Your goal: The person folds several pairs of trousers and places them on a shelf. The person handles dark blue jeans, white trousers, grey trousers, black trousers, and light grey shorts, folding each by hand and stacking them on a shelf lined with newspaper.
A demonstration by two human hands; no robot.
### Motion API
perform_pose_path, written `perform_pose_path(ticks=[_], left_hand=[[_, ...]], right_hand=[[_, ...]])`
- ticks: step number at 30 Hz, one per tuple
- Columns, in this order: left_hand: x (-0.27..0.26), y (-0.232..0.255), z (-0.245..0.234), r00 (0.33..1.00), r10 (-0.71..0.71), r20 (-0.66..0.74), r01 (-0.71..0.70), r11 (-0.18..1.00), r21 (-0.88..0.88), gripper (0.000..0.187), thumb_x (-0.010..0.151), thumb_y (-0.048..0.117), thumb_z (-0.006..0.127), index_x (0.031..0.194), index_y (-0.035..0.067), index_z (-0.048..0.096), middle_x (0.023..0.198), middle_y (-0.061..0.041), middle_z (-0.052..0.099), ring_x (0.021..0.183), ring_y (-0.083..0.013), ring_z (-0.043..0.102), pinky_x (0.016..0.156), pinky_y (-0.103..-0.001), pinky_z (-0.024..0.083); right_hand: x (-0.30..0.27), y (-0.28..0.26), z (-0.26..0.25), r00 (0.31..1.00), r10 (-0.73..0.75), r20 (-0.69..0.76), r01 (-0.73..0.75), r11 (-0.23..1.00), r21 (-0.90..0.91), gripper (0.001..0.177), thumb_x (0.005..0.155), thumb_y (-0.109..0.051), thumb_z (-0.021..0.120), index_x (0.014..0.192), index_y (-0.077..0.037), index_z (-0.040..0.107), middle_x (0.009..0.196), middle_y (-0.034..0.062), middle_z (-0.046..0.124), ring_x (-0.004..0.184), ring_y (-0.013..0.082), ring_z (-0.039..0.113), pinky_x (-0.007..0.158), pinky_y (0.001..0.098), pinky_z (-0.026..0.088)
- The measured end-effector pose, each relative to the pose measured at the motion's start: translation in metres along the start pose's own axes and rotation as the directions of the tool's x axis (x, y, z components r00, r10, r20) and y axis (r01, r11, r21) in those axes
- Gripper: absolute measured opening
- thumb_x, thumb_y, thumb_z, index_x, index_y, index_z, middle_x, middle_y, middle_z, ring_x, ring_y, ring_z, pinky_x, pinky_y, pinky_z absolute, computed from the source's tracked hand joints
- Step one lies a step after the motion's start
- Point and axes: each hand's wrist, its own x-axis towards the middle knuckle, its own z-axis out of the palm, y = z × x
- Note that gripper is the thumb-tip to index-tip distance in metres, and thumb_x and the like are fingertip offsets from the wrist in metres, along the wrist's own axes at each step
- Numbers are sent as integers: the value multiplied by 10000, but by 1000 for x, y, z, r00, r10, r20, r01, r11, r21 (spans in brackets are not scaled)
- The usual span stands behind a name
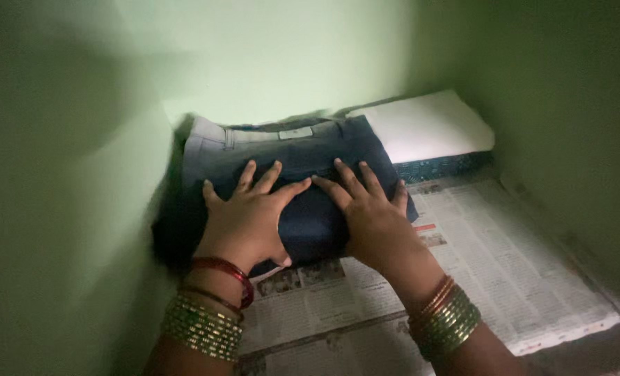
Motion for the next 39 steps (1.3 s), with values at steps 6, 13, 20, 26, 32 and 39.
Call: perform_pose_path(ticks=[6,13,20,26,32,39], left_hand=[[-1,5,5,1000,-9,19,8,1000,28,1304,529,407,1033,1529,588,215,1693,84,37,1560,-250,19,1149,-766,66],[-21,16,15,979,53,-197,-84,985,-154,1108,581,452,971,1528,335,407,1696,-44,173,1546,-313,96,1111,-774,55],[-53,27,19,864,91,-496,-233,944,-233,681,767,150,804,1415,192,597,1628,-139,346,1499,-320,228,1127,-722,138],[-85,32,-1,842,149,-519,-320,912,-257,675,752,158,785,1398,137,591,1599,-199,353,1519,-372,238,1138,-751,149],[-117,39,-19,806,209,-554,-409,873,-266,639,756,139,748,1378,114,605,1569,-221,387,1496,-395,269,1118,-754,163],[-150,47,-24,712,283,-642,-514,833,-203,485,812,18,617,1295,56,636,1472,-286,460,1442,-426,334,1080,-744,195]], right_hand=[[-3,2,8,996,-44,-71,40,998,-55,1046,737,-474,842,1598,-403,252,1715,11,131,1516,325,139,1101,751,190],[-23,-2,6,984,-34,-175,49,995,86,907,765,-429,808,1547,-288,370,1647,137,279,1523,348,238,1107,672,206],[-59,-14,0,861,-39,-507,163,965,204,435,794,-41,697,1228,-53,705,1327,229,647,1254,388,599,1053,470,455],[-96,-32,-34,868,90,-489,114,921,372,397,761,66,613,1132,-5,734,1147,207,736,1029,369,702,908,424,559],[-133,-56,-69,861,238,-449,-23,901,433,338,800,12,642,1122,-15,743,1114,189,745,1000,377,700,885,426,539],[-173,-69,-94,838,279,-469,-103,925,366,274,903,-131,686,1155,-38,738,1136,171,738,1007,349,709,866,413,535]])
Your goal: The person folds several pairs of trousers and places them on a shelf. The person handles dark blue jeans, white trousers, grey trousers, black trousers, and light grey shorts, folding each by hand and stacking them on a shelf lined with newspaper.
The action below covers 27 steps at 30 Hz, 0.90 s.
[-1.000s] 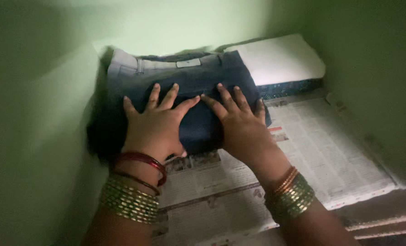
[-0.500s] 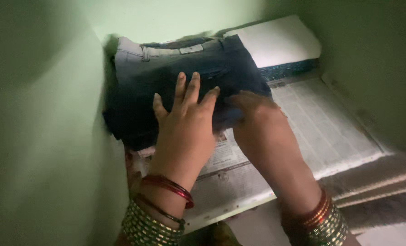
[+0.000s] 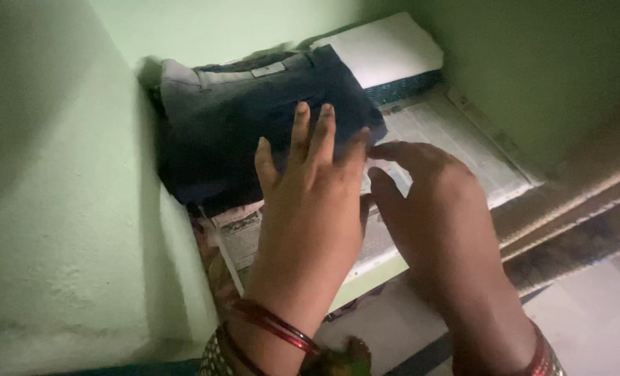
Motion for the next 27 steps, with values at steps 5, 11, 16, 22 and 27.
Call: perform_pose_path(ticks=[5,11,16,22,27], left_hand=[[-3,19,-12,998,51,-30,-53,997,-57,434,865,29,578,1292,56,644,1459,-301,481,1447,-444,348,1102,-757,192],[4,49,-26,989,122,-79,-129,988,-86,437,882,36,576,1314,45,637,1448,-303,498,1452,-454,356,1122,-752,213],[13,83,-27,980,175,-97,-182,980,-74,479,859,24,561,1331,66,632,1444,-285,508,1439,-451,366,1099,-748,241],[30,128,-20,956,261,-135,-274,958,-87,456,880,30,572,1331,59,633,1442,-277,520,1426,-437,396,1104,-719,274],[30,164,-19,924,337,-180,-366,916,-163,398,883,37,602,1276,18,658,1334,-263,607,1335,-429,507,1082,-594,376]], right_hand=[[-12,-6,-23,996,88,-27,-90,994,-70,279,910,-189,707,1160,-74,753,1110,163,745,944,365,711,825,421,547],[-21,-3,-58,996,28,-82,-39,989,-142,288,892,-184,727,1151,-63,761,1109,172,745,930,374,713,806,440,543],[-30,10,-92,990,85,-115,-99,987,-124,284,901,-209,725,1146,-68,754,1115,164,742,845,354,723,774,422,556],[-40,34,-136,985,30,-173,-62,982,-178,257,917,-192,723,1136,-63,765,1065,175,756,868,367,727,774,437,557],[-61,48,-168,971,82,-224,-123,977,-175,267,923,-213,716,1136,-58,761,1041,183,752,865,352,734,759,432,562]])
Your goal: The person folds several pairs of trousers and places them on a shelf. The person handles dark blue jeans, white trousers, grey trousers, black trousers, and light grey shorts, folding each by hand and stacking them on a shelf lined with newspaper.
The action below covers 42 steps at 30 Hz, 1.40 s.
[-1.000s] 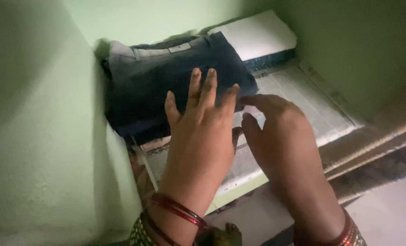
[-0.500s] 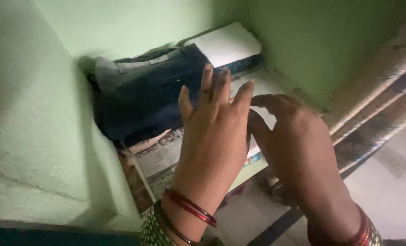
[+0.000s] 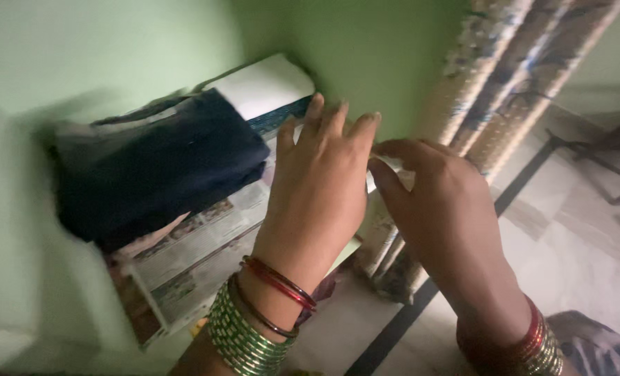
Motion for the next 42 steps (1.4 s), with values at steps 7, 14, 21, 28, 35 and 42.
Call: perform_pose_path(ticks=[7,14,21,28,35,42], left_hand=[[11,44,9,989,47,140,-29,991,-128,168,882,32,605,1028,39,687,910,-140,726,899,-328,714,765,-465,544],[11,74,14,979,168,120,-144,972,-185,138,881,45,635,1011,26,681,853,-148,713,815,-340,708,691,-455,550],[12,83,5,951,300,76,-265,916,-300,131,840,15,653,966,36,679,834,-151,713,815,-329,722,713,-435,567],[16,88,-14,903,417,100,-354,856,-376,85,892,47,625,964,40,669,806,-144,708,763,-302,736,688,-425,574],[-4,93,-18,848,516,125,-400,776,-488,137,851,38,634,984,54,666,834,-128,701,804,-313,724,673,-445,568],[-36,113,-24,773,619,134,-459,693,-556,130,856,88,652,983,66,663,851,-131,700,838,-316,717,729,-439,569]], right_hand=[[-20,22,-38,952,299,62,-296,954,-50,255,907,-234,693,1122,-118,768,987,148,758,769,310,748,702,414,564],[-47,30,-60,946,321,-44,-323,945,-53,257,884,-208,702,1110,-112,775,1011,139,769,842,301,754,736,397,570],[-64,11,-76,859,505,-85,-512,852,-110,253,884,-213,689,1111,-131,764,1012,121,764,822,261,768,721,385,580],[-72,-27,-89,787,591,-177,-617,762,-195,243,894,-214,673,1101,-141,777,997,90,785,816,230,777,734,364,594],[-104,-55,-87,633,730,-259,-774,594,-217,259,898,-260,673,1112,-160,778,957,100,787,783,243,780,727,371,586],[-151,-80,-92,579,726,-371,-815,526,-243,248,906,-270,667,1084,-146,788,989,106,787,834,244,785,729,368,595]])
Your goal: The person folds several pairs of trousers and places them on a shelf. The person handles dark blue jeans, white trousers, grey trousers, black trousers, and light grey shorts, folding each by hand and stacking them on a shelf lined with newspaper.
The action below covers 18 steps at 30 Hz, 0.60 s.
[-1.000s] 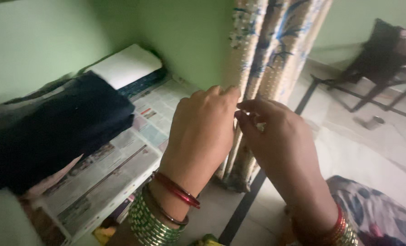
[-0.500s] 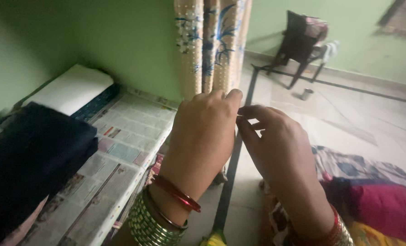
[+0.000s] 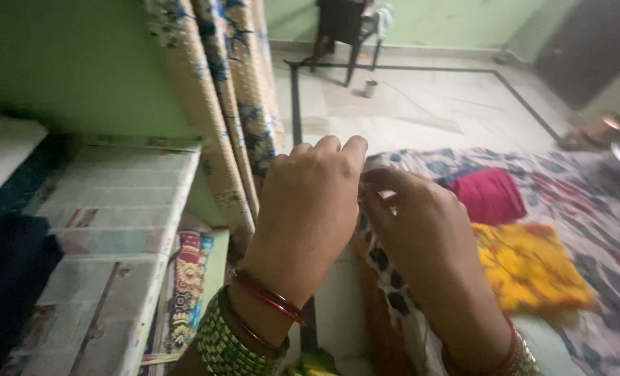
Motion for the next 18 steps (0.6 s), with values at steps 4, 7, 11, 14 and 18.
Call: perform_pose_path(ticks=[4,7,11,14,18], left_hand=[[-5,19,2,998,55,39,-53,998,-42,133,883,89,644,1013,73,670,869,-127,705,845,-312,715,734,-439,565],[-9,32,3,995,104,-9,-104,987,-120,239,864,87,651,1101,75,681,882,-124,714,837,-308,714,732,-433,561],[-10,50,12,989,145,7,-140,968,-208,247,844,92,655,1086,57,685,889,-127,717,828,-302,716,733,-432,557],[-14,64,23,985,164,59,-144,956,-258,200,863,105,642,1055,62,683,889,-119,716,857,-305,716,754,-440,555],[-12,90,35,969,241,57,-214,931,-295,148,909,116,627,1039,74,683,908,-133,705,857,-311,713,769,-449,556]], right_hand=[[-22,6,-16,993,112,-28,-113,993,-22,262,895,-258,665,1108,-157,778,968,110,791,822,248,784,725,379,591],[-37,10,-27,988,135,-69,-138,989,-46,271,885,-257,665,1108,-146,775,964,111,790,817,264,777,719,393,588],[-52,21,-38,983,157,-95,-170,975,-144,264,899,-285,654,1081,-145,784,952,108,790,826,281,767,738,406,578],[-62,33,-45,973,192,-131,-218,950,-223,257,903,-304,657,1060,-156,796,918,134,778,829,317,750,742,430,567],[-82,46,-60,953,264,-150,-290,939,-185,261,905,-316,642,1055,-155,781,874,137,772,800,305,765,726,422,578]])
